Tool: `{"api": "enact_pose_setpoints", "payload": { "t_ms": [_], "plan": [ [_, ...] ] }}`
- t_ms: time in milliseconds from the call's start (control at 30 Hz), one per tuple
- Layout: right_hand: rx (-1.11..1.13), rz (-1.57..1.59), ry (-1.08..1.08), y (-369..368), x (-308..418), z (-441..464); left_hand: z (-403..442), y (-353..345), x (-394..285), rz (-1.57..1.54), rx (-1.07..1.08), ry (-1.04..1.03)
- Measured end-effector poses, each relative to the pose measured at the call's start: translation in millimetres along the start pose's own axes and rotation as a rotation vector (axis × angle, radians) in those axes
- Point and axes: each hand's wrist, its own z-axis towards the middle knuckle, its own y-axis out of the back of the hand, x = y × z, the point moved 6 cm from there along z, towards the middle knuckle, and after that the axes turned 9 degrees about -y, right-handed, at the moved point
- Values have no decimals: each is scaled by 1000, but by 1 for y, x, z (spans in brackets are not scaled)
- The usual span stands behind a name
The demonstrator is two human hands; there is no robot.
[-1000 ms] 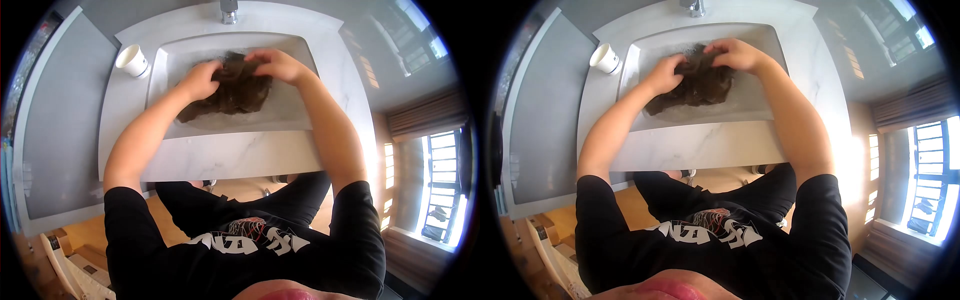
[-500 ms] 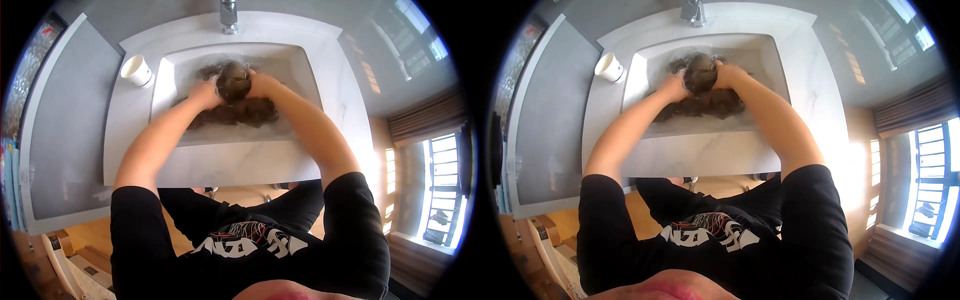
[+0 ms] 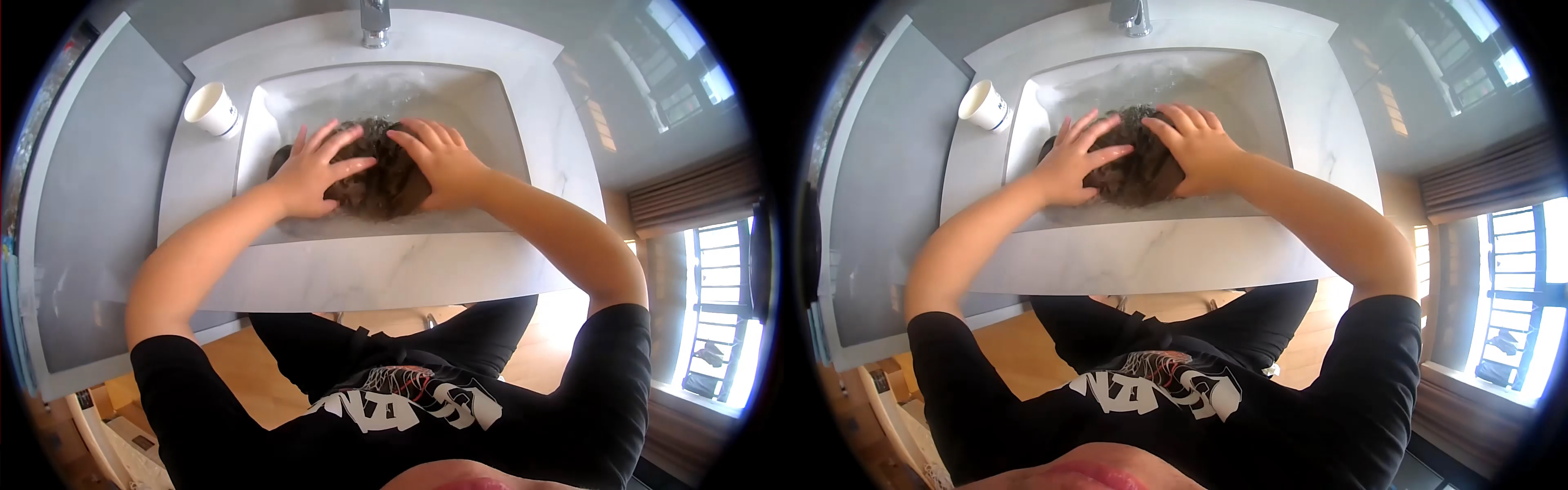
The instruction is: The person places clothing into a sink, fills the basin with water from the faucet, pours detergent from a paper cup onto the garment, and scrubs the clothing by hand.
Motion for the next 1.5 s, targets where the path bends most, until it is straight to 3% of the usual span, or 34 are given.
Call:
{"api": "enact_pose_setpoints", "payload": {
  "t_ms": [67, 100, 267, 400, 433, 533, 600, 733, 833, 900, 1000, 1033, 1133, 1233, 1500],
  "plan": [
    [58, -186, -22, -13, 8, 5, 8, -12, 11, -25, 75, 49],
    [184, -193, -53, -20, 8, 10, 13, -18, 17, -46, 132, 94],
    [349, -190, -183, -50, -2, 34, 33, -58, 32, -34, 350, 145],
    [396, -75, -187, -62, -18, 52, 49, -68, 39, -120, 120, 211],
    [258, -43, -131, -57, -19, 56, 55, -67, 39, -160, 157, 200],
    [456, -339, -222, -73, -31, 79, 66, -64, 50, -189, 164, 184],
    [431, -306, -290, -74, -35, 86, 65, -70, 57, -103, 39, 188],
    [417, -94, -331, -62, -28, 86, 73, -70, 60, -255, 121, 219],
    [336, -286, -78, -52, -25, 72, 65, -62, 69, -404, -35, 273],
    [220, -196, -21, -30, -24, 50, 36, -42, 53, -542, -228, 348],
    [114, -50, -18, -4, -22, 20, 7, -22, 39, -227, -218, 471],
    [86, -4, -33, 2, -23, 16, -1, -33, 43, -238, -127, 534],
    [201, 269, -361, -6, -30, 21, -1, -33, 31, -129, 211, 663],
    [280, 146, -388, -27, -31, 35, 19, -32, 29, -198, 301, 598],
    [345, -120, -399, -57, -34, 69, 56, -59, 54, -159, 239, 312]
  ]
}}
